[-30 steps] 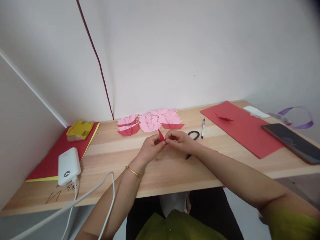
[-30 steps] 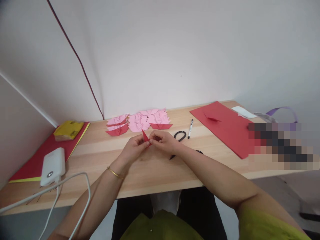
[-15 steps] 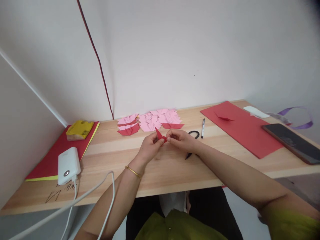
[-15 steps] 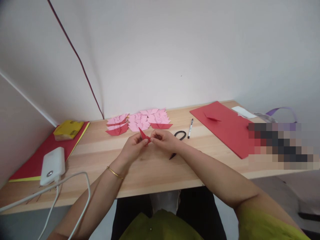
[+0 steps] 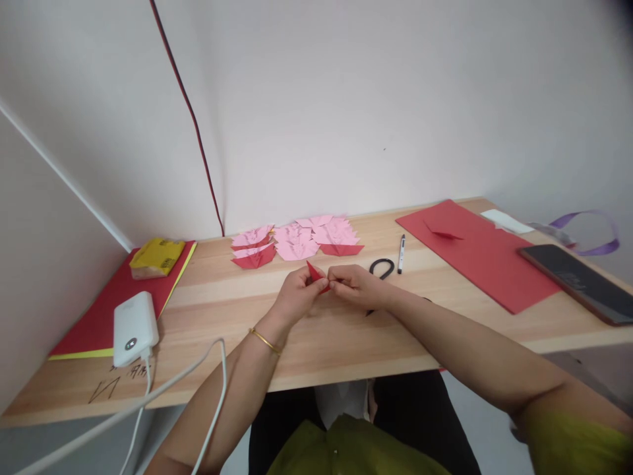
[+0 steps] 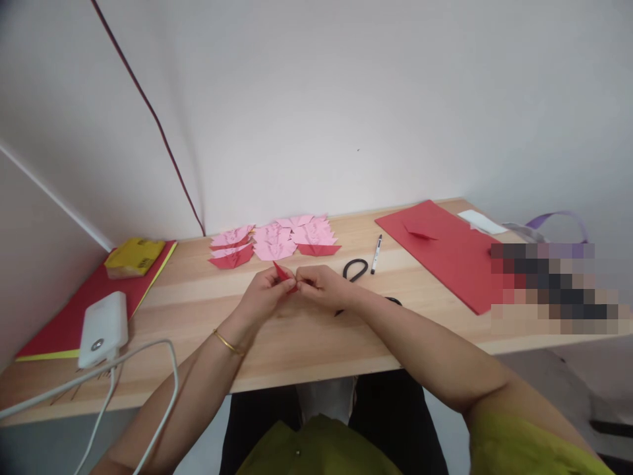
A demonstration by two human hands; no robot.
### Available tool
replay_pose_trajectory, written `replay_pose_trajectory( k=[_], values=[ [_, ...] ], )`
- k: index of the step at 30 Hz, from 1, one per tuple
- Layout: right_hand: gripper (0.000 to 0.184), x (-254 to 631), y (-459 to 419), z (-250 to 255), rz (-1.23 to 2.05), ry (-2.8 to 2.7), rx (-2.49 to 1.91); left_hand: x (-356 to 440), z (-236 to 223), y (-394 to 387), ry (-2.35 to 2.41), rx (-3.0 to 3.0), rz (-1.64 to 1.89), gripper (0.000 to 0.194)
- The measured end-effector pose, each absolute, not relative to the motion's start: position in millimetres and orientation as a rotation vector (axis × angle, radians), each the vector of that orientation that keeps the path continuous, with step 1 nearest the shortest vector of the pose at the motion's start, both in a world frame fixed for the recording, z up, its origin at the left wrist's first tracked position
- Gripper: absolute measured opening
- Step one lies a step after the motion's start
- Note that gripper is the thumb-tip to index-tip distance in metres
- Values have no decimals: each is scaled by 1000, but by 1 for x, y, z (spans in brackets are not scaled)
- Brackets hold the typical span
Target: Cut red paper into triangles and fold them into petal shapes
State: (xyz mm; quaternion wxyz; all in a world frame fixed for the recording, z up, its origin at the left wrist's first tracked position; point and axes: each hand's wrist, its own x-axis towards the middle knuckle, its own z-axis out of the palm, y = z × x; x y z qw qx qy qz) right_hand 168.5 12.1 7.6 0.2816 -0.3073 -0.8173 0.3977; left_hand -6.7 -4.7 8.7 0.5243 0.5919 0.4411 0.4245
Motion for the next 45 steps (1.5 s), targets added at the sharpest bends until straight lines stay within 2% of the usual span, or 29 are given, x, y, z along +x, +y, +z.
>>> replay_pose_trajectory(
  k=[12,20,25,33,39,45],
  values=[
    [15,171,12,8,1154,-2165,-767,-4,0,-1,862,916,1118,17],
    [18,172,13,10,1405,-1953,-654,-12,1,4,763,858,1133,16],
    [26,170,11,10,1285,-1940,-771,-10,2,2,863,967,1137,19],
    [18,166,15,1,1047,-1975,-880,-5,0,-2,917,1053,1102,20],
    [23,167,16,5,1204,-1792,-932,-12,9,-3,809,979,974,26],
    [21,169,18,1,1327,-1728,-765,-14,9,-2,832,898,977,20]
  ],
)
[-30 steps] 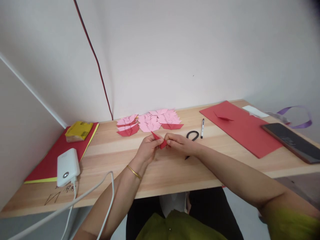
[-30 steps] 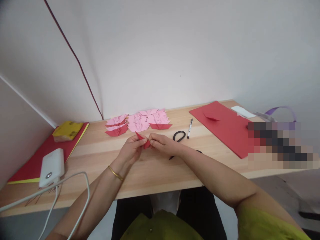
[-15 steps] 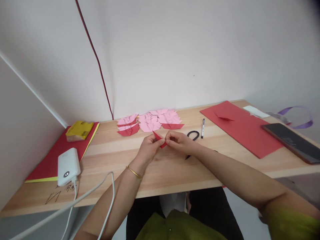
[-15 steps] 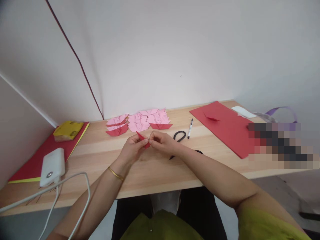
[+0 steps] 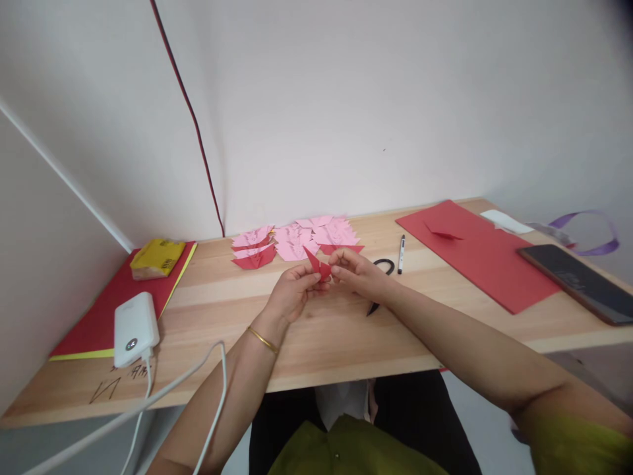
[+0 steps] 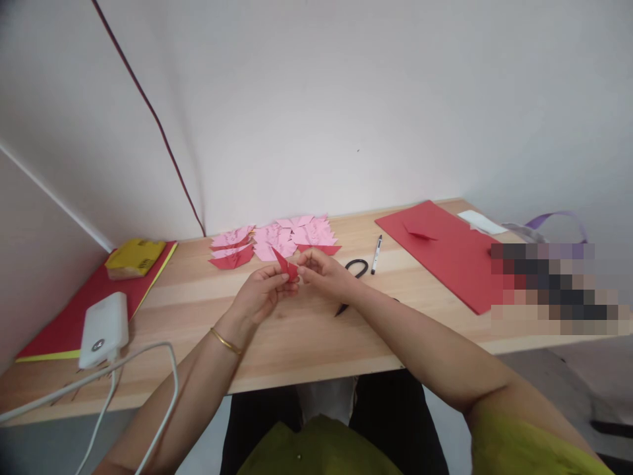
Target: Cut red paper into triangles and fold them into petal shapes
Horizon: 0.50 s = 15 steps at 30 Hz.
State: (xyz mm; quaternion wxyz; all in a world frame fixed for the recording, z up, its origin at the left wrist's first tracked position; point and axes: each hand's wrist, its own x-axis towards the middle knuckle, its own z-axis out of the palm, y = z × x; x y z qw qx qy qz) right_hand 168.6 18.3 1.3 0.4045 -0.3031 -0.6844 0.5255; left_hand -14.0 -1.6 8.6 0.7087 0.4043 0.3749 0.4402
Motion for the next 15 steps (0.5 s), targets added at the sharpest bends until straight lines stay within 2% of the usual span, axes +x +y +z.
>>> replay_pose_trajectory(
  k=[3,8,15],
  values=[
    [32,168,19,0,1262,-1762,-642,-13,9,-1,854,806,995,22],
    [17,169,19,0,1041,-1880,-665,-12,9,-1,902,763,1010,26],
    [18,170,18,1,1099,-1768,-802,-13,5,0,899,842,1007,22]
  ],
)
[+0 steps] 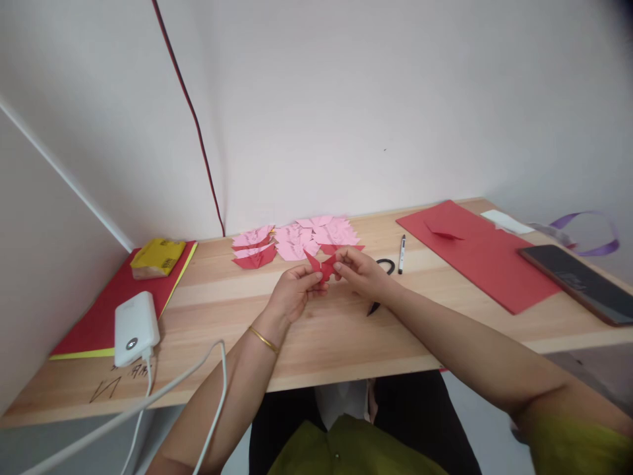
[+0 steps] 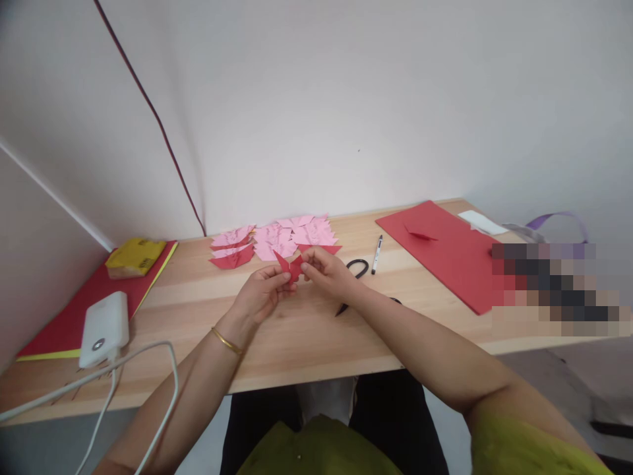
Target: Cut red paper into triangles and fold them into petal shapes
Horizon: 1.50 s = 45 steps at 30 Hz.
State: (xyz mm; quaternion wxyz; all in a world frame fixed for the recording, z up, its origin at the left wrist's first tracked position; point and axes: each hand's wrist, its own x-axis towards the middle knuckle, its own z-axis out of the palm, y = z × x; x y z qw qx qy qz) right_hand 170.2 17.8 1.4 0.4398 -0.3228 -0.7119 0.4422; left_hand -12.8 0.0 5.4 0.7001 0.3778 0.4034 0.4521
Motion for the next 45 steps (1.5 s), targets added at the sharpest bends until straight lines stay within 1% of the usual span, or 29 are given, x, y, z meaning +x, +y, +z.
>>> replay_pose_trajectory(
  k=[8,15,20,22,27,34,39,45],
  values=[
    [15,169,21,-7,1131,-1758,-779,-12,4,0,913,871,985,20],
    [14,168,21,-5,1168,-1739,-748,-8,4,-1,956,915,998,23],
    [25,166,19,-2,1329,-1723,-587,-10,3,0,932,870,996,19],
    [26,166,20,-4,1356,-1717,-569,-10,3,0,924,857,996,16],
    [26,166,22,-9,1409,-1686,-562,-10,2,0,947,887,968,15],
    [22,163,20,-6,1414,-1686,-636,-6,6,-4,915,973,979,18],
    [22,164,19,-2,1521,-1571,-632,-4,7,-4,883,1119,1029,20],
    [21,164,17,-2,1594,-1554,-658,-3,3,-3,1004,1269,1059,10]
  ],
)
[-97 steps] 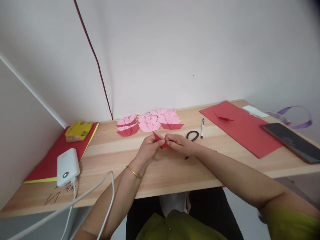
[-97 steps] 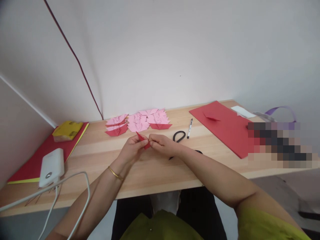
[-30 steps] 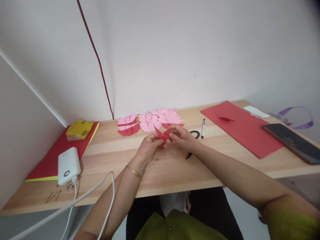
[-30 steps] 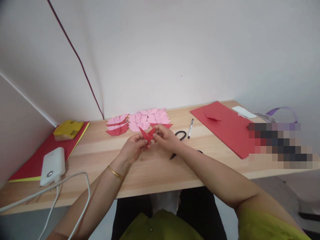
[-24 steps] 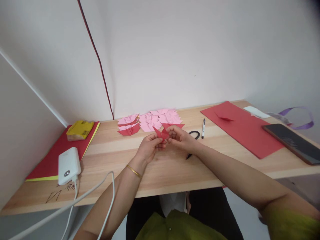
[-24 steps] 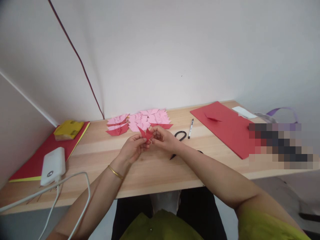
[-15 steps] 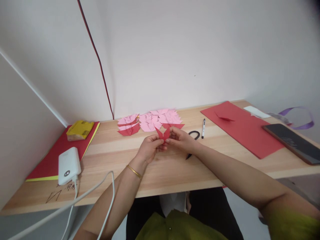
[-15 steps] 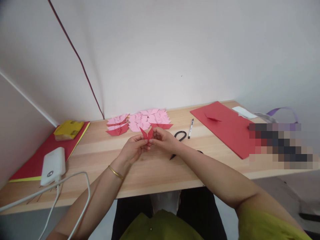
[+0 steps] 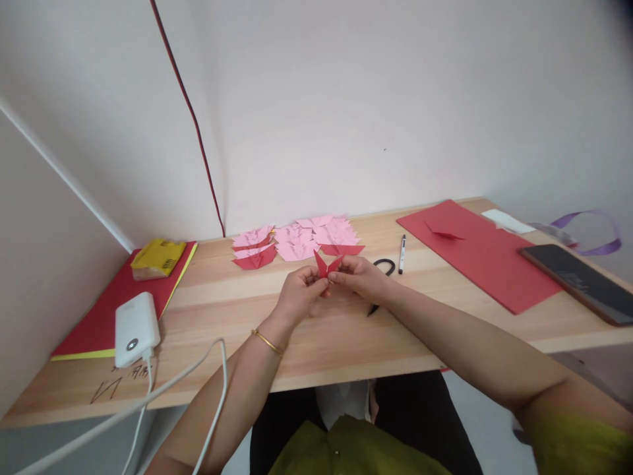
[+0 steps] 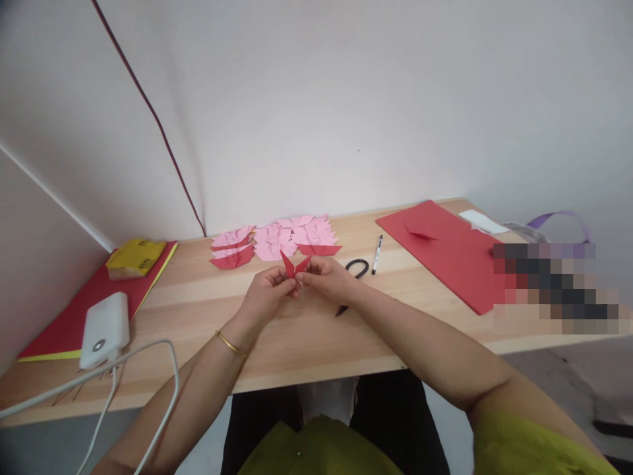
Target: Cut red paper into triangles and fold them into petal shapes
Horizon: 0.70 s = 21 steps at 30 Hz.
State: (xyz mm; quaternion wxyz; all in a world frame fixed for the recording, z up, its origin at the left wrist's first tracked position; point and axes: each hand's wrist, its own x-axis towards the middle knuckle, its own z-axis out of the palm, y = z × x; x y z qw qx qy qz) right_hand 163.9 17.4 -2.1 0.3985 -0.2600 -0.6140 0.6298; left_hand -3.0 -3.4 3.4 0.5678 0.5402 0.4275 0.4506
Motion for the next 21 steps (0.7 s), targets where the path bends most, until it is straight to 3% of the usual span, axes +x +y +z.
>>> replay_pose_trajectory(
  k=[15,21],
  values=[
    [24,169,17,6,1454,-1716,-605,-10,15,-4,777,1227,981,18],
    [23,167,18,6,1478,-1659,-700,-5,5,-1,907,1130,1089,17]
  ],
)
